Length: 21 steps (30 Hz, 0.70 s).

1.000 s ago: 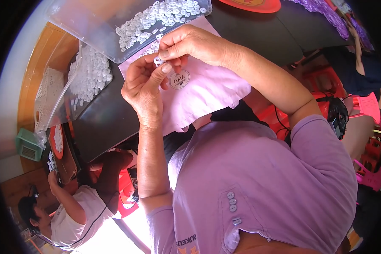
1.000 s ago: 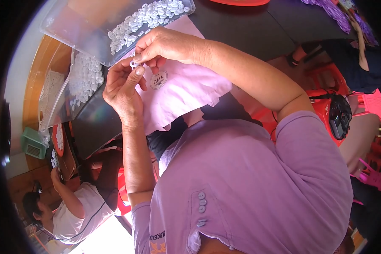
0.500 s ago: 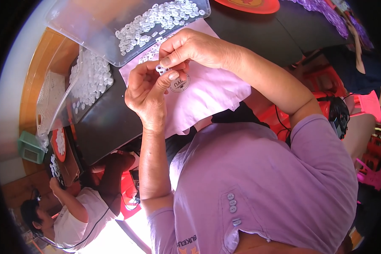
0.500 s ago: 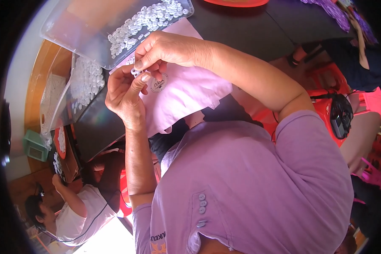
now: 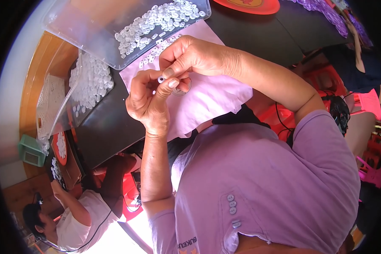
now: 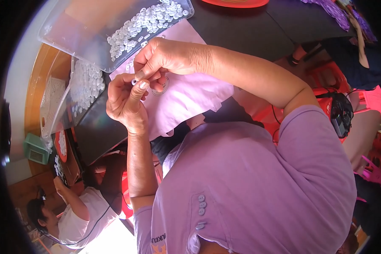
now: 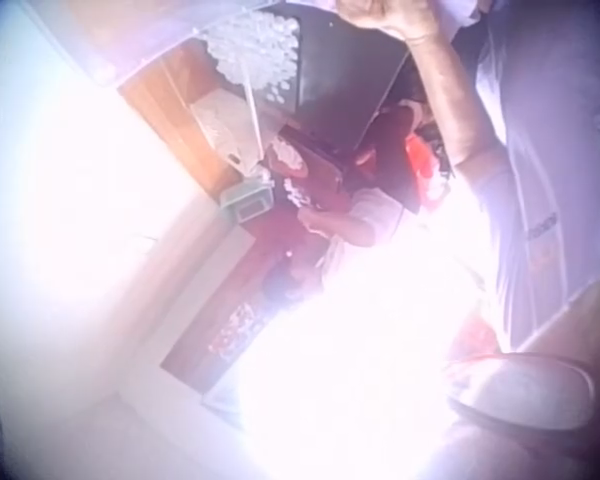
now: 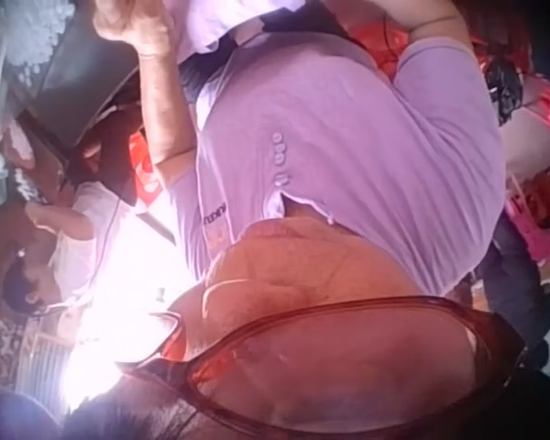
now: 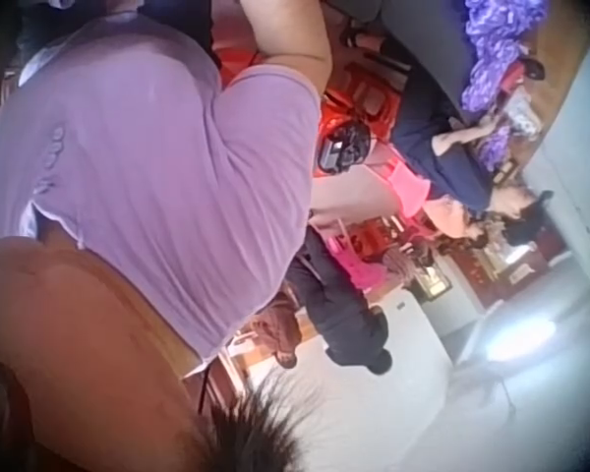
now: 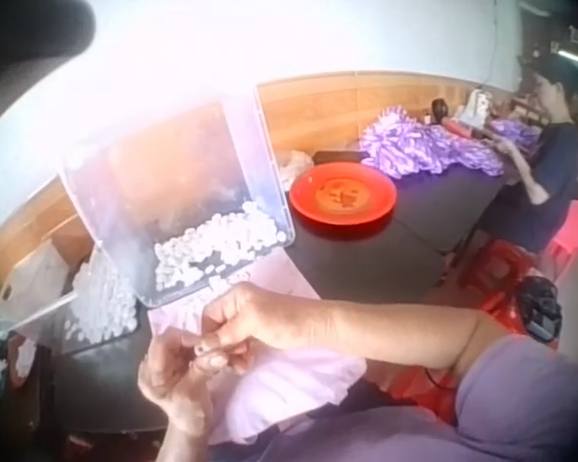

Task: The recorder is sorting small white plastic garment accessories from a large bin.

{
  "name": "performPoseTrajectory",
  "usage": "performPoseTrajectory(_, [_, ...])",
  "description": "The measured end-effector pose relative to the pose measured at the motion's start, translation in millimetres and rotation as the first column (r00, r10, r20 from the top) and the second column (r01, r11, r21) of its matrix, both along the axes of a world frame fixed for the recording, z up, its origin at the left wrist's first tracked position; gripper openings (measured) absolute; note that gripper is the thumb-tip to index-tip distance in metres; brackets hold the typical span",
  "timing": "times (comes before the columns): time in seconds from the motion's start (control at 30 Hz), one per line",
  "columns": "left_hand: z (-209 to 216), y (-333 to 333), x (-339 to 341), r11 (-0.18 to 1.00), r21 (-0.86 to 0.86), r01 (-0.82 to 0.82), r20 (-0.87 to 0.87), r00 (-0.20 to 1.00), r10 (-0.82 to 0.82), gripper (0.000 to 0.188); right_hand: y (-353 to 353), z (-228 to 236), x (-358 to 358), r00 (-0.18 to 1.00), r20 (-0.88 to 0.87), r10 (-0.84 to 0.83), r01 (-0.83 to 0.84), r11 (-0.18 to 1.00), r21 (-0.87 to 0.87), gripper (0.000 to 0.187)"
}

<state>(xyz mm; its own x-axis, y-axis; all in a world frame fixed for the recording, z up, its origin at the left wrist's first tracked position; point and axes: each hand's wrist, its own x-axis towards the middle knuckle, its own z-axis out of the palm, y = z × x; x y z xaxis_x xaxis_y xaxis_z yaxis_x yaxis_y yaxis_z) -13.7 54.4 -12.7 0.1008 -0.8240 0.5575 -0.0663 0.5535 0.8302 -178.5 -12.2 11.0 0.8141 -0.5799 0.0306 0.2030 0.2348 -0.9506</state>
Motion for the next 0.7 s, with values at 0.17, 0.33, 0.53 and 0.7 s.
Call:
performPoseTrajectory(0.17, [12.8,2.1,4.5,0.992,0.121,0.019,-0.152,0.988,0.0,0.025,-2.8,-1.2,6.3,0.984,0.005,-0.175,0.175,0.98,-0.089,0.022])
performPoseTrajectory(0.33, [88.1,-9.3,56.9,0.859,-0.158,-0.487,-0.208,0.867,0.453,0.017,-15.9,7.3,-10.5,0.782,-0.188,-0.594,0.571,0.804,-0.167,0.026])
performPoseTrajectory(0.53, [158.4,-52.3,150.7,0.611,-0.38,-0.695,0.331,0.515,0.791,0.031,-12.1,5.9,5.8,0.808,-0.158,-0.567,0.542,0.821,-0.176,0.024])
performPoseTrajectory(0.7, [64.9,-32.6,68.0,0.821,-0.31,-0.479,0.178,0.819,0.545,0.008,-14.5,12.1,-7.7,0.702,-0.009,-0.712,0.705,0.697,-0.131,0.021])
